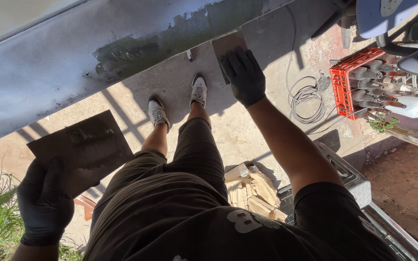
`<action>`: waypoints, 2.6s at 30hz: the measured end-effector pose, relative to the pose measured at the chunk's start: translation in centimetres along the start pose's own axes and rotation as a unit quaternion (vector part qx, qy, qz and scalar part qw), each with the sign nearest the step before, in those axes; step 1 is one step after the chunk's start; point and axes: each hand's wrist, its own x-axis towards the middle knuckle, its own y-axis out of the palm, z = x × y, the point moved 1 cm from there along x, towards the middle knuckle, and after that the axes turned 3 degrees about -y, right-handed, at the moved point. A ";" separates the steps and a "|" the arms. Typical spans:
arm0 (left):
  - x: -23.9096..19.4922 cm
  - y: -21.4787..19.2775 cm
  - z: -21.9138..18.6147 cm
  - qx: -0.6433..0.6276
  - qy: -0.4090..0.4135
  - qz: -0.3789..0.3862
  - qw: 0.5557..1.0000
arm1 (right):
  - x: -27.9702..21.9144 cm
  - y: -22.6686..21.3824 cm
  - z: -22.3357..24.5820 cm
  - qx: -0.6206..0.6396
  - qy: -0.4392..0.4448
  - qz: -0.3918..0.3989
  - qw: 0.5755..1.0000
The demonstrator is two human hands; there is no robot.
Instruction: The person applies a green filler substance to a metal surface using a putty knife and a metal trowel. They repeatedly scoop the filler from the trowel and spread it onto the surface, smoothing it out with the putty knife.
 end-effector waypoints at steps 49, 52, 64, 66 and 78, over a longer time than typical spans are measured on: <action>-0.7 0.4 1.4 0.105 0.131 -0.014 0.986 | 2.0 0.1 -8.3 0.010 0.003 -0.082 0.997; -1.1 0.2 -0.5 0.017 0.018 -0.006 1.000 | 0.6 1.0 -7.7 0.002 0.004 -0.093 0.996; -1.5 0.6 -1.5 0.088 0.004 -0.002 0.996 | -8.8 2.6 -3.4 0.089 0.043 0.003 0.995; -1.4 0.8 -1.4 0.076 0.016 -0.011 0.997 | -8.9 1.7 -2.7 0.120 0.075 0.013 0.990; -2.0 1.6 -0.9 0.035 0.040 -0.006 0.999 | 5.1 -2.5 -5.4 0.023 -0.003 -0.065 0.998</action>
